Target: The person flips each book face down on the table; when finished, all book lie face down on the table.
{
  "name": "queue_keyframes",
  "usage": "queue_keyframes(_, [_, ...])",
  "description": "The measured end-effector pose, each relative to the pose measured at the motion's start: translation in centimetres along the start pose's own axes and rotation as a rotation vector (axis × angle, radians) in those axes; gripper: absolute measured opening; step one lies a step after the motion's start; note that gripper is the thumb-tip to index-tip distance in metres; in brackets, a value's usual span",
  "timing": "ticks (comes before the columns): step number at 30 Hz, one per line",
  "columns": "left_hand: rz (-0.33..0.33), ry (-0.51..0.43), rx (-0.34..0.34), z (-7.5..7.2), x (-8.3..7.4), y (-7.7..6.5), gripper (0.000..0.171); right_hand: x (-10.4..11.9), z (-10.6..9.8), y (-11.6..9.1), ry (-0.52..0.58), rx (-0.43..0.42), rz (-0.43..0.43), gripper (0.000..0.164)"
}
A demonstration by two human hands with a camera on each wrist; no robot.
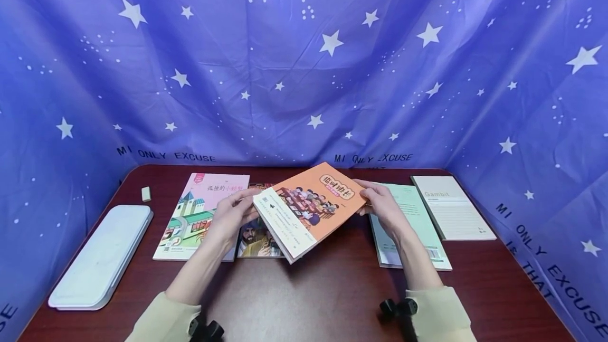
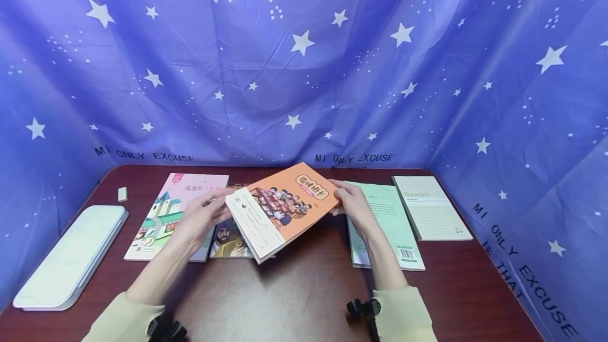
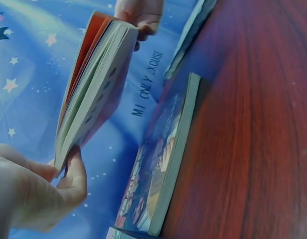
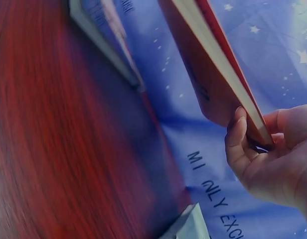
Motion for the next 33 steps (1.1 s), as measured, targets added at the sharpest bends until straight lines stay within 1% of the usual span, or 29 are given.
queue_keyframes(4, [0.037,-0.04,-0.044,-0.3,-0.1,0.4,0.037,0.2,0.4,-0.4,0.066,0.009,-0.006,0.053])
queue_keyframes(7, [0.05,-0.071,-0.065,-0.5,-0.3,0.7,0.038,0.4,0.6,-0.5,0.11,0.047,-0.017,0.056])
queue_keyframes(9, [0.052,-0.079,-0.065,-0.6,-0.5,0.8,0.04,0.3,0.6,-0.6,0.142,0.075,-0.02,0.058])
queue_keyframes(11, [0.048,-0.066,-0.056,-0.6,-0.6,0.9,0.042,0.2,0.6,-0.7,0.178,0.096,-0.022,0.06])
queue_keyframes(14, [0.044,-0.026,-0.033,-0.5,-0.7,0.9,0.047,0.0,0.4,-0.9,0.225,0.106,-0.03,0.06])
queue_keyframes(18, [0.034,0.025,-0.042,-0.3,-0.8,0.8,0.051,-0.2,0.0,-0.9,0.294,0.105,-0.038,0.059])
queue_keyframes(20, [0.033,0.039,-0.058,-0.3,-0.8,0.7,0.052,-0.2,0.1,-0.8,0.35,0.098,-0.032,0.053])
queue_keyframes(23, [0.036,0.042,-0.08,-0.5,-0.7,0.4,0.05,-0.2,0.2,-0.6,0.447,0.086,-0.02,0.032])
queue_keyframes(25, [0.041,0.04,-0.095,-0.6,-0.6,0.2,0.05,-0.4,0.3,-0.6,0.489,0.09,-0.012,0.016])
queue_keyframes(26, [0.044,0.041,-0.1,-0.6,-0.6,0.2,0.05,-0.5,0.3,-0.6,0.502,0.091,-0.009,0.012])
queue_keyframes(30, [0.057,0.029,-0.105,-0.5,-0.6,0.1,0.05,-0.8,0.2,-0.6,0.497,0.102,-0.014,0.012])
queue_keyframes(33, [0.067,0.009,-0.097,-0.3,-0.7,0.2,0.049,-0.8,0.0,-0.6,0.481,0.103,-0.037,0.013])
Point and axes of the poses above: each hand's wrist, its own y-axis towards the middle knuckle, its own z-axis out of the palm, x = y × z, the point moved 3 cm from there along y, towards the middle knuckle, and after that the axes turned 10 degrees about x, right-handed, at the moved point
